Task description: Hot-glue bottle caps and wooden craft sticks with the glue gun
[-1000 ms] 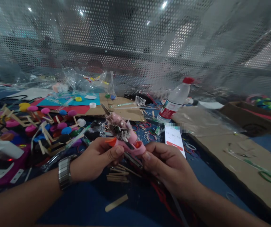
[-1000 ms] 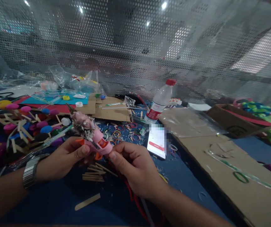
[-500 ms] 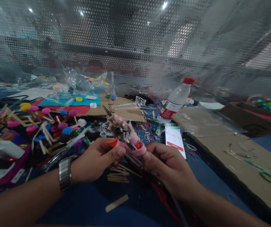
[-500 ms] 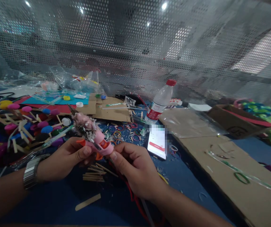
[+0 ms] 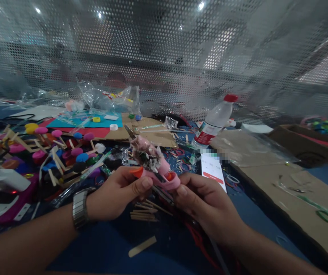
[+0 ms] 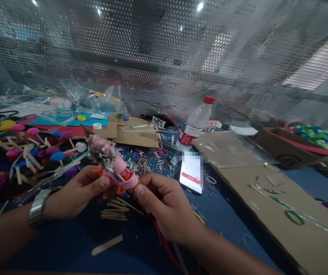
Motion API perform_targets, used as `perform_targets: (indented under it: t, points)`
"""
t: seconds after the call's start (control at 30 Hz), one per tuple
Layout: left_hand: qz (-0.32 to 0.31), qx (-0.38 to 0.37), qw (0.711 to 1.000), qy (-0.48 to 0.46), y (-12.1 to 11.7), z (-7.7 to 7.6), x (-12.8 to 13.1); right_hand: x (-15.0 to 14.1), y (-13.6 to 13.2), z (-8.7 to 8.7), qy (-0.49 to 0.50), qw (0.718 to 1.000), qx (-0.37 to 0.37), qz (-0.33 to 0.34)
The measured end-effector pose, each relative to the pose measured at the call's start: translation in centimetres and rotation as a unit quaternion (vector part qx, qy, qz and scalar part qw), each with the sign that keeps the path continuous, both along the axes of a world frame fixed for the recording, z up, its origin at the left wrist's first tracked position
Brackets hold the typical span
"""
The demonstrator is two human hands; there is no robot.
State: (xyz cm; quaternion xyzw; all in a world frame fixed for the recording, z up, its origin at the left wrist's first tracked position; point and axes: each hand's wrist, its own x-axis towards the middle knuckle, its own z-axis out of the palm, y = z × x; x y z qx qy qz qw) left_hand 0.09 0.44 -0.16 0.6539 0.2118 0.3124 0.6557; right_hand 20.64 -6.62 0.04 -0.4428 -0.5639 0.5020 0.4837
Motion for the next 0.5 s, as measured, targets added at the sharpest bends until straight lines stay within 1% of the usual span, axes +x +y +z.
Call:
perform_targets:
  t: [0.1, 0.2, 0.37, 0.5]
  points:
    - [-0.001, -0.024, 0.999, -0.021, 0.03, 0.01, 0.14, 0.12, 0.23, 0.34, -0.014, 1.0, 0.012, 0.003]
    - [0.0, -0.044, 0.999, -0.031, 0.1, -0.06, 0.21, 0.21, 0.47, 0.55, -0.014, 1.0, 0.006, 0.01]
    - [0.021, -0.062, 0.997, -0.034, 0.22, -0.03, 0.14, 0.41, 0.63, 0.28, 0.026, 0.999, 0.009, 0.023]
    - [0.031, -0.073, 0.996, -0.03, 0.31, 0.1, 0.17, 0.52, 0.66, 0.16, 0.01, 1.0, -0.002, 0.01]
